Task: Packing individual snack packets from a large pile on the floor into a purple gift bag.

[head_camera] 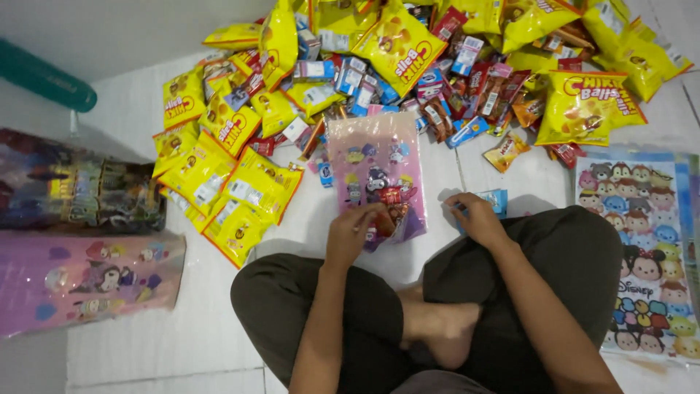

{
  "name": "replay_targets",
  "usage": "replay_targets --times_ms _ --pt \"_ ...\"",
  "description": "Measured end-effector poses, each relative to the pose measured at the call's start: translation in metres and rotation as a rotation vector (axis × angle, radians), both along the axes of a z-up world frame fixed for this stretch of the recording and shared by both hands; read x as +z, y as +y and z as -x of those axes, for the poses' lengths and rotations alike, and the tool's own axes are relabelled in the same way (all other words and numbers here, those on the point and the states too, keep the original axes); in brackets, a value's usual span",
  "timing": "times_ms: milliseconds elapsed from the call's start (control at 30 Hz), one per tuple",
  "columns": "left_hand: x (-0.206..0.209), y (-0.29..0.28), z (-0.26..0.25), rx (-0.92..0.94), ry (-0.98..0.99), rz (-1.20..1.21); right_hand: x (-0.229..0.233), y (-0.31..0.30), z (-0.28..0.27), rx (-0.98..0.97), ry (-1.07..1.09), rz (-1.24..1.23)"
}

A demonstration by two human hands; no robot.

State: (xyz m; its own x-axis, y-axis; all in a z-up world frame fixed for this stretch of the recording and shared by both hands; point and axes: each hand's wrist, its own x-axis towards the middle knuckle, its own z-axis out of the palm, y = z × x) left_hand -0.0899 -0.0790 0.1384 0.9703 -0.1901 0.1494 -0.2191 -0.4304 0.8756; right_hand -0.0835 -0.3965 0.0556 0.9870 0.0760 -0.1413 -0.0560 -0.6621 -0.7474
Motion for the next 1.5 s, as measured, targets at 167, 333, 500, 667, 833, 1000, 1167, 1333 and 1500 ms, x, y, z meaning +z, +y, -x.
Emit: replay_targets --times_ms 167,333,500,667,833,1000,1167,1333,1500 --pt "-0.006 0.01 -0.011 0.317 -0.102 0.047 -0.023 -0.002 -0.009 -0.015 -0.001 0.002" --pt "-0.038 0.027 -0.025 0.757 0.161 0.235 -0.027 0.002 -0.02 -0.034 0.021 -0.006" --pt "-0.046 0.027 -0.052 0.781 0.422 0.342 -0.001 0.026 -0.056 -0.019 -0.004 -0.022" --pt "-0.068 0.031 -0.069 0.608 0.544 0.36 -0.003 0.045 -0.11 -0.009 0.101 -0.178" --pt "-0.022 0.019 -0.072 0.504 0.479 0.477 -0.024 0.064 -0.12 -0.258 0.176 -0.698" --pt "-0.07 0.041 -0.069 0.384 0.329 0.543 0.027 0.056 -0.089 0.021 0.136 -0.767" --pt "-0.067 0.048 -0.061 0.164 0.179 0.675 0.056 0.042 -0.076 0.217 0.09 -0.735" --pt "-0.06 0.051 -0.054 0.059 0.149 0.692 0.05 0.057 -0.103 0.117 0.06 -0.505" --pt "-0.05 0.048 -0.048 0.065 0.239 0.655 0.049 0.101 -0.132 0.31 0.107 -0.323"
